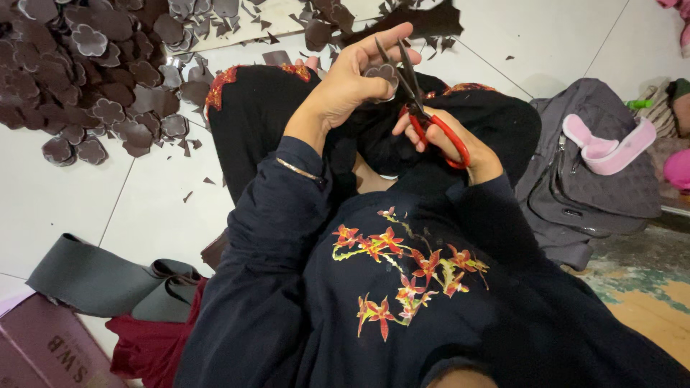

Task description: The person sits on the floor and uses red-handled scissors to cut flower-shaped pieces from a brown patterned sheet. They repeatedly trim the edges of each shape and place the finished pieces into a growing pile on the floor.

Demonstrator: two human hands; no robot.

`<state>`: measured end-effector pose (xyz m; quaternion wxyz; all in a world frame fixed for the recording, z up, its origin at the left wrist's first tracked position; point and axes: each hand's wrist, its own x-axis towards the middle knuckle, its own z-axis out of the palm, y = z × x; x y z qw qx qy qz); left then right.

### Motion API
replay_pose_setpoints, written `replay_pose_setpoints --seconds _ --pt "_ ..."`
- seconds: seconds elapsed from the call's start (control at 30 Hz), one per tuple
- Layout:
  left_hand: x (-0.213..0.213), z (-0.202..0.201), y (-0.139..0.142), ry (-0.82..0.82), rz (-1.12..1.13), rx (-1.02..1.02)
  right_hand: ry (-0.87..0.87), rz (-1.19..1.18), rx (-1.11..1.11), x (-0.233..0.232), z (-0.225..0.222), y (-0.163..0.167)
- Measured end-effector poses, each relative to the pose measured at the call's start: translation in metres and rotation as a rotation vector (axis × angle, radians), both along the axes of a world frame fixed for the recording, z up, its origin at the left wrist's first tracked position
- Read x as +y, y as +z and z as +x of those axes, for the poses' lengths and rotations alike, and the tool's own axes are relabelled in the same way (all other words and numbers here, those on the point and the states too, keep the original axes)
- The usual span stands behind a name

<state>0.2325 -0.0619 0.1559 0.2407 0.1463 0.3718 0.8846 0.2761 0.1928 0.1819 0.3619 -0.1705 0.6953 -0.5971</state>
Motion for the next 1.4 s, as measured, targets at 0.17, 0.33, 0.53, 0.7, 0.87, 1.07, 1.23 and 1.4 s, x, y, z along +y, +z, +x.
replay_pose_setpoints --seconds 0.17,0.33,0.53,0.7,0.87,1.07,1.23,1.4 --pt "0.0 0.002 0.002 -0.013 -0.036 0.035 -0.036 0.103 -0.029 -0.007 0.002 0.01" --pt "0.0 0.004 0.006 -0.015 -0.064 0.038 0.015 0.028 0.012 -0.012 0.004 0.019" --pt "-0.001 0.004 0.007 -0.034 -0.046 0.029 0.034 0.014 -0.016 -0.012 0.002 0.02" --pt "-0.001 0.004 0.008 -0.029 -0.052 0.042 0.028 0.014 0.021 -0.015 0.003 0.024" --pt "-0.004 0.005 0.012 -0.038 -0.059 0.031 -0.032 0.037 0.039 -0.019 0.012 0.037" --pt "-0.005 0.006 0.017 -0.036 -0.061 0.058 -0.075 0.077 0.022 -0.022 0.013 0.041" --pt "-0.006 0.005 0.017 -0.037 -0.076 0.061 -0.077 0.1 0.001 -0.019 0.01 0.036" --pt "-0.006 0.005 0.016 -0.035 -0.07 0.077 -0.056 0.094 0.0 -0.014 0.006 0.029"
